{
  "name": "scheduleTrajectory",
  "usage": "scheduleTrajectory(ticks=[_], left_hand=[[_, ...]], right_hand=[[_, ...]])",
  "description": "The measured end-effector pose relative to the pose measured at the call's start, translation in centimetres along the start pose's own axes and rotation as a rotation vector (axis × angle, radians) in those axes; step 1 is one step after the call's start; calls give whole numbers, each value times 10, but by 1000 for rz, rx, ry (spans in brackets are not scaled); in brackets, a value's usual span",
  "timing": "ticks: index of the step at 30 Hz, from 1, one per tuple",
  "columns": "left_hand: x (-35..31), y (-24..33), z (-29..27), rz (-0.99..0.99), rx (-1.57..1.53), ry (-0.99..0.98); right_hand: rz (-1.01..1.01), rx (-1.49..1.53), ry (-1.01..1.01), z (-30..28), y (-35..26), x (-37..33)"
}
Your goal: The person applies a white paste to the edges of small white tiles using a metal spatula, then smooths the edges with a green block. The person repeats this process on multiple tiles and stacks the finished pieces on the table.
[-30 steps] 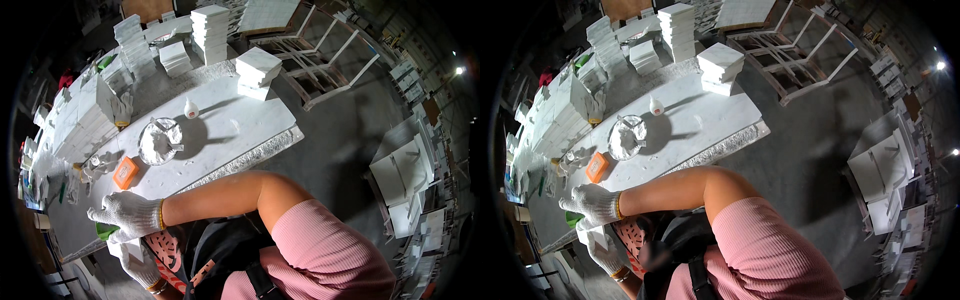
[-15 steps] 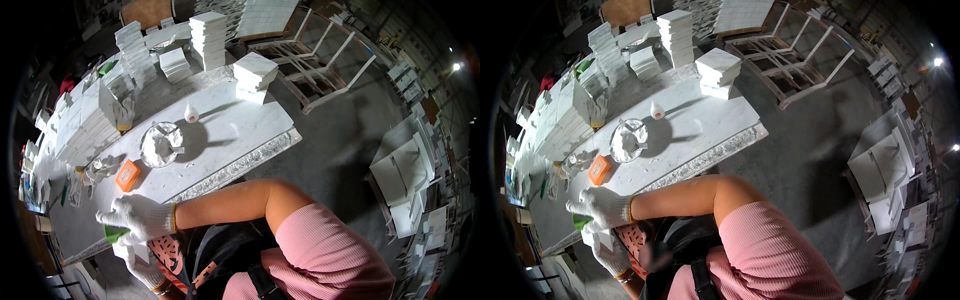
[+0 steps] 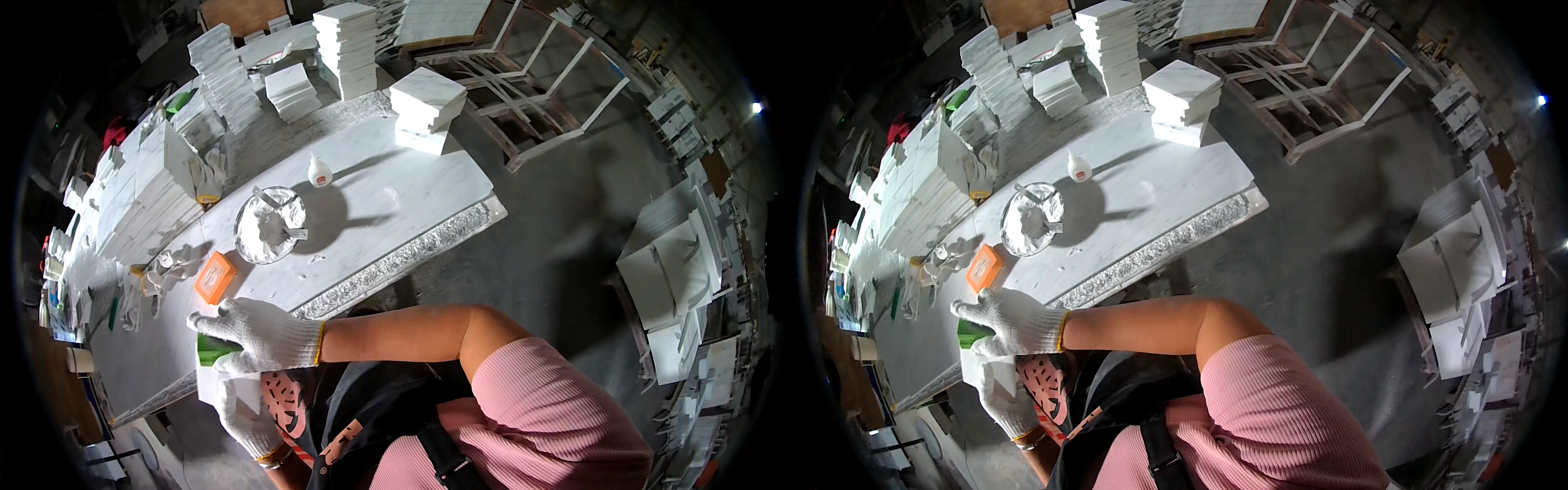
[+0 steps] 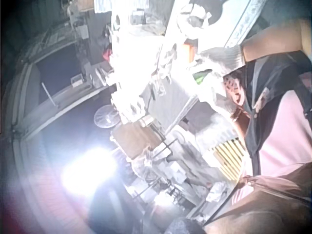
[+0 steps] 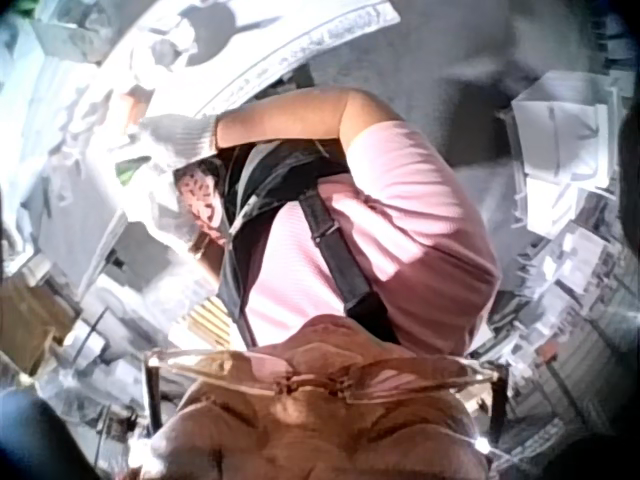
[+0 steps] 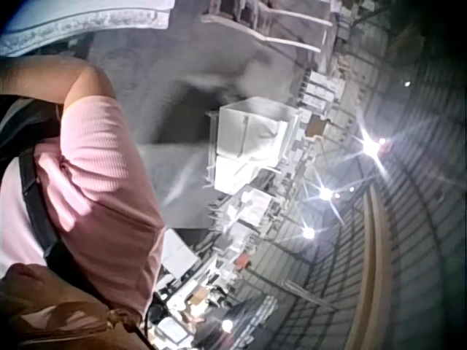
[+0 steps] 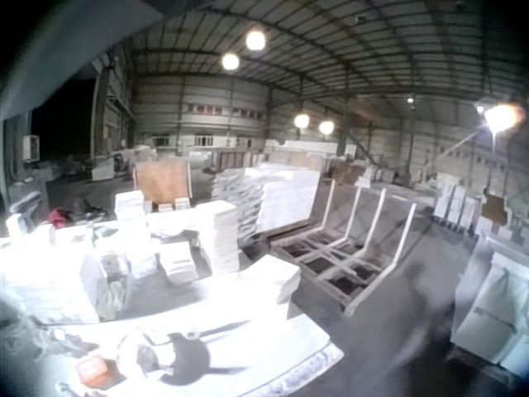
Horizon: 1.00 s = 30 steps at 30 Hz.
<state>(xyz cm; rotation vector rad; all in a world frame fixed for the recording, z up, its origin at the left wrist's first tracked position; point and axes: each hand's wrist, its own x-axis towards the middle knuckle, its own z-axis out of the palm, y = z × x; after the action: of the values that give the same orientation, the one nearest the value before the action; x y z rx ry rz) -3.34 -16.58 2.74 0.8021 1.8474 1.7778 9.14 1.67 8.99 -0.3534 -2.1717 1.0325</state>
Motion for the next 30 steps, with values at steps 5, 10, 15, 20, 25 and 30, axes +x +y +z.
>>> scheduleTrajectory(ticks=[5, 10, 15, 20, 25, 30], left_hand=[[-6, 17, 2, 188, 492, -60], [5, 12, 8, -79, 4, -56], [2, 10, 13, 69, 2, -46], [16, 9, -6, 384, 638, -112], [3, 0, 8, 270, 506, -29], [12, 16, -12, 239, 577, -209]], right_hand=[[-47, 12, -43, 2, -10, -23], [-55, 27, 5, -6, 2, -8], [-38, 31, 9, -14, -7, -14], [-171, -61, 134, -1, -7, -20], [29, 57, 4, -8, 7, -6], [-95, 13, 2, -10, -20, -23]])
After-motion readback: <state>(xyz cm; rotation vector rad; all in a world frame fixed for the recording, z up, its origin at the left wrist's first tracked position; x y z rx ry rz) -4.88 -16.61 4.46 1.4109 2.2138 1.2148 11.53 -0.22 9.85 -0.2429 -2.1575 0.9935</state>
